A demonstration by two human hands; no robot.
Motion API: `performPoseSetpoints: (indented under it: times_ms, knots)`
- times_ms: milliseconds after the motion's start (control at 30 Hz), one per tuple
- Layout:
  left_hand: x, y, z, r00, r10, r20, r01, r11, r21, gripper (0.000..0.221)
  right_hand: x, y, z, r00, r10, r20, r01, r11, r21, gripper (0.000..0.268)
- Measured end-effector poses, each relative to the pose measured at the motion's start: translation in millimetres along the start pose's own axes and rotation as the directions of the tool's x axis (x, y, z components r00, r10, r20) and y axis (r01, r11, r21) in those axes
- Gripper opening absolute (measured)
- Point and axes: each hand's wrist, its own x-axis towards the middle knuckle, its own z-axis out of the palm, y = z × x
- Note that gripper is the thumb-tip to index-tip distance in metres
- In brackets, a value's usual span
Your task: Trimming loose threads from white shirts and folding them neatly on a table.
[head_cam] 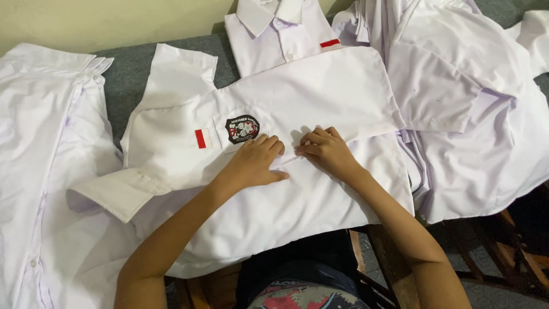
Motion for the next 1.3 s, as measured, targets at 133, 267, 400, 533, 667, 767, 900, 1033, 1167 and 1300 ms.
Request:
performPoseSetpoints:
  times_ms: [133,267,400,533,667,767,900,1033,1167,1300]
  knots:
    - [19,-15,-13,0.989,0.06,0.136,-0.028,0.973,-0.229,0.028,-2,3,13,0.999,0.048,-0.026,-0.047,0.998,0.038,0.007]
    - [19,-20,-35,0.989,0.014,0.144,0.056,0.883,-0.466,0.015,2,6,17,0.984,0.174,-0.037,-0.159,0.955,0.249,0.02]
    - [8,-22,-39,0.98,-0.128,0.15,0.196,0.721,-0.664,0.021,2,10,17,0.922,0.387,-0.015,-0.317,0.777,0.544,0.019]
    - [10,-35,-25,0.969,-0.192,0.155,0.243,0.636,-0.732,0.019,4,2,6,0.833,0.537,-0.136,-0.343,0.693,0.634,0.005]
    - [8,-42,-12,0.962,-0.251,0.111,0.235,0.543,-0.806,0.018,3,13,-14,0.776,0.562,-0.286,-0.292,0.722,0.628,0.006]
    - [6,-42,-17,0.951,-0.282,0.124,0.246,0.454,-0.856,0.018,-9,30,-37,0.735,0.618,-0.278,-0.28,0.65,0.706,0.002]
    - [6,-44,-17,0.945,-0.299,0.131,0.246,0.387,-0.889,0.018,-28,50,-72,0.608,0.743,-0.279,-0.18,0.471,0.864,0.018]
    - [8,-30,-36,0.924,-0.339,0.179,0.318,0.415,-0.853,0.02,-38,45,-125,0.615,0.781,-0.108,0.129,0.036,0.991,0.02]
    - [8,-18,-51,0.882,-0.4,0.251,0.411,0.39,-0.824,0.02,-64,65,-144,0.718,0.682,-0.141,0.312,-0.134,0.94,0.035]
    - [10,-18,-51,0.876,-0.404,0.264,0.422,0.374,-0.826,0.02,-45,69,-148,0.297,0.953,-0.063,0.128,0.026,0.991,0.039]
